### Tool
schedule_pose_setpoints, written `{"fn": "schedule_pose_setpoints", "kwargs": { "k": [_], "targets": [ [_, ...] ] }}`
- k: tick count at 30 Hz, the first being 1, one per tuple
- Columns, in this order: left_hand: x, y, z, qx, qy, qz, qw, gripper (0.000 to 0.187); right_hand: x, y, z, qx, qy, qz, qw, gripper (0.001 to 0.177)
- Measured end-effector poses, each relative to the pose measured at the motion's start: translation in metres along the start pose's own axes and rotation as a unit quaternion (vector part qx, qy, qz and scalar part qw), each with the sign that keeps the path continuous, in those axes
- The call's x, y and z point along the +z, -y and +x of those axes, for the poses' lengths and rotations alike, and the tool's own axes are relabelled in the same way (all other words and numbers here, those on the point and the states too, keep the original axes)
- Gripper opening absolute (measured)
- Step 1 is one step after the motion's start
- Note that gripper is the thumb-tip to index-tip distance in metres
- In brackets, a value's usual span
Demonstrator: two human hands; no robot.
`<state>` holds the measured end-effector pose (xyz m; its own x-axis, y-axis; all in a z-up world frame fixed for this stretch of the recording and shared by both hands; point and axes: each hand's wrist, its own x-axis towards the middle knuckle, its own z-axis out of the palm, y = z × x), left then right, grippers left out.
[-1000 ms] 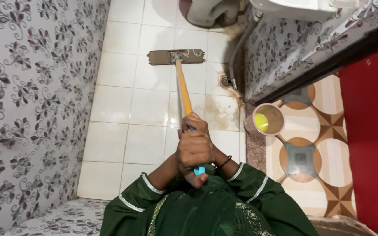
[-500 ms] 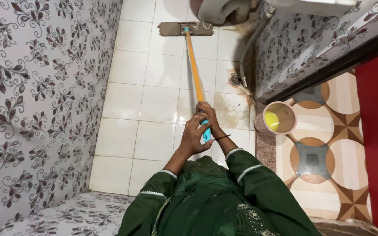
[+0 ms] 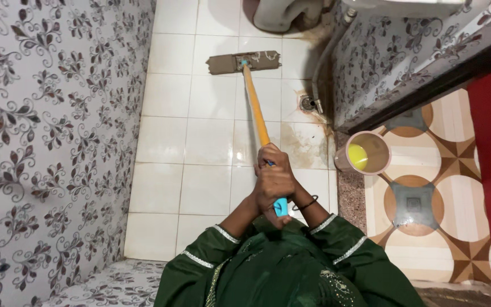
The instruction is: The person mops a tiled bathroom floor using a flat mop with a yellow handle. They move the mop back and forth across the white tiles, focusing on the area near a toilet and a small bucket containing yellow liquid.
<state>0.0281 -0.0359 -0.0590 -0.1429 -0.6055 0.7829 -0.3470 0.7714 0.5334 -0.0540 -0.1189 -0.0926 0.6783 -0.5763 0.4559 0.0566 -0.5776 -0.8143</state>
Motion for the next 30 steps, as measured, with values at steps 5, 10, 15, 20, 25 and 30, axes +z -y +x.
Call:
{"fn": "schedule_pose_setpoints", "kwargs": {
  "k": [5, 10, 15, 20, 25, 30],
  "targets": [
    [0.017, 0.047, -0.022, -0.046, 0.020, 0.035, 0.998, 0.038, -0.001, -0.062, 0.002, -0.031, 0.001, 0.000, 1.000, 0.027],
    [0.036, 0.069, -0.054, -0.103, 0.094, 0.098, 0.985, 0.036, -0.003, -0.120, -0.023, 0.012, 0.045, 0.049, 0.998, 0.018],
    [0.027, 0.033, -0.058, -0.139, 0.085, 0.085, 0.983, 0.037, 0.010, -0.103, -0.040, 0.038, 0.064, 0.034, 0.997, 0.014],
    [-0.020, -0.034, -0.002, -0.083, -0.042, 0.077, 0.993, 0.042, 0.011, -0.028, -0.012, 0.016, 0.014, 0.094, 0.995, 0.010],
    [-0.034, -0.057, 0.027, -0.039, -0.063, -0.034, 0.997, 0.044, 0.013, 0.030, 0.004, 0.004, -0.001, -0.027, 1.000, 0.026],
    [-0.026, -0.006, -0.003, -0.082, -0.019, 0.014, 0.996, 0.035, 0.021, -0.027, 0.013, -0.044, -0.010, -0.048, 0.998, 0.025]
  ]
}}
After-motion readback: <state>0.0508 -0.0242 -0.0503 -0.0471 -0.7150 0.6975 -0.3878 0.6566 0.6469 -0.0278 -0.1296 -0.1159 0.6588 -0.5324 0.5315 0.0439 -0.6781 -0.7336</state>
